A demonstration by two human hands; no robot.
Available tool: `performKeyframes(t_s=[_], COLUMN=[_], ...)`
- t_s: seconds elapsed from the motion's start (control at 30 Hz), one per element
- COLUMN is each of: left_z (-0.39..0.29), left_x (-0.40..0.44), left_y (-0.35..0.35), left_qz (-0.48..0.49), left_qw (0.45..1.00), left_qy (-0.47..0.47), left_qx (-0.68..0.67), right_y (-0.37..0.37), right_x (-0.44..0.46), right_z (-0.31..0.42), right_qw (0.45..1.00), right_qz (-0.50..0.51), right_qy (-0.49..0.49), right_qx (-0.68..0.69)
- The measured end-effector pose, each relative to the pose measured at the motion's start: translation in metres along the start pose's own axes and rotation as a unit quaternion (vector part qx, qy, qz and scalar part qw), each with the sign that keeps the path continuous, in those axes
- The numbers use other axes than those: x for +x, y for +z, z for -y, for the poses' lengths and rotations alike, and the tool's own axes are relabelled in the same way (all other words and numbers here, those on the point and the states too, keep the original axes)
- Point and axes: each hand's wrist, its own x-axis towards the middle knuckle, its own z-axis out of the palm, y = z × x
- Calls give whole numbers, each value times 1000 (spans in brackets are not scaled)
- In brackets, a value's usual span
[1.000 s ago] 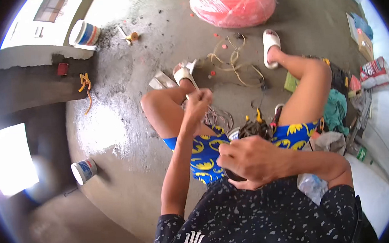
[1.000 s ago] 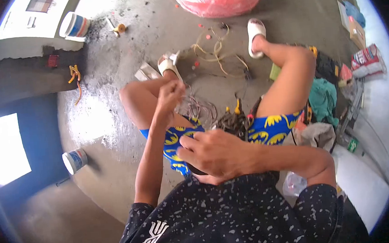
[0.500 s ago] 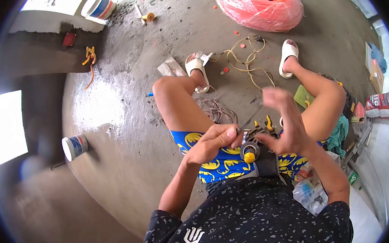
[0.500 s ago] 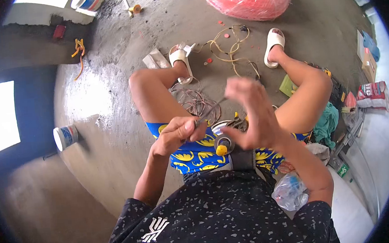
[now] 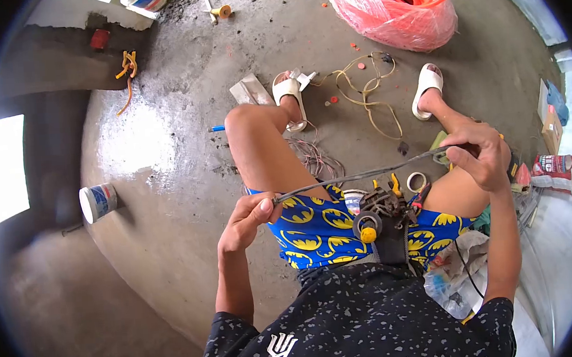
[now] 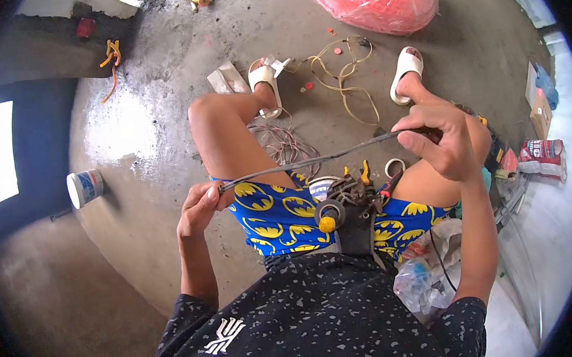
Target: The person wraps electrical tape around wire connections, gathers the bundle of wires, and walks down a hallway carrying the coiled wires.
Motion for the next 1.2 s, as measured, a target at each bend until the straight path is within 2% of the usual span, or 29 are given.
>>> performKeyframes(t_s=[0.1, 0.27, 0.37, 0.43, 0.53, 0.67, 0.73, 0.8, 0.87, 0.97, 1.1, 1.13, 1.2], left_z=[-10, -16, -20, -20, -22, -23, -21, -20, -17, -15, -17, -17, -16], left_x=[-2, -3, -3, -4, -7, -9, -9, -10, -10, -7, -6, -8, -13], left_y=[2, 3, 3, 3, 5, 6, 6, 8, 13, 14, 17, 14, 8], left_qz=[-11, -8, -6, -30, -60, -78, -114, -114, -176, -198, -233, -234, -186], left_qw=[1000, 1000, 999, 990, 981, 979, 962, 962, 958, 948, 934, 933, 923], left_qy=[-7, 7, 30, 76, 89, 105, 135, 140, 124, 149, 162, 162, 110], left_qx=[-17, -3, 30, 115, 161, 158, 209, 207, 187, 197, 218, 219, 317], right_y=[2, 4, 1, 3, 0, -2, -2, -2, -2, -2, -6, -5, -4], right_x=[2, -2, -7, -9, -9, -10, -10, -9, -7, -4, -9, -9, -9], right_z=[10, 28, 28, 29, 30, 39, 41, 42, 43, 44, 50, 49, 47], right_qw=[989, 990, 993, 996, 996, 997, 998, 998, 996, 994, 995, 995, 994], right_qz=[-47, -65, -40, -64, -59, -60, -49, -52, -38, -40, -37, -36, -45], right_qy=[-117, -95, -70, -64, -71, -45, -34, -46, -78, -102, -83, -84, -99], right_qx=[-83, -76, -89, -17, -10, -4, 13, 4, -2, 3, -30, -30, -22])
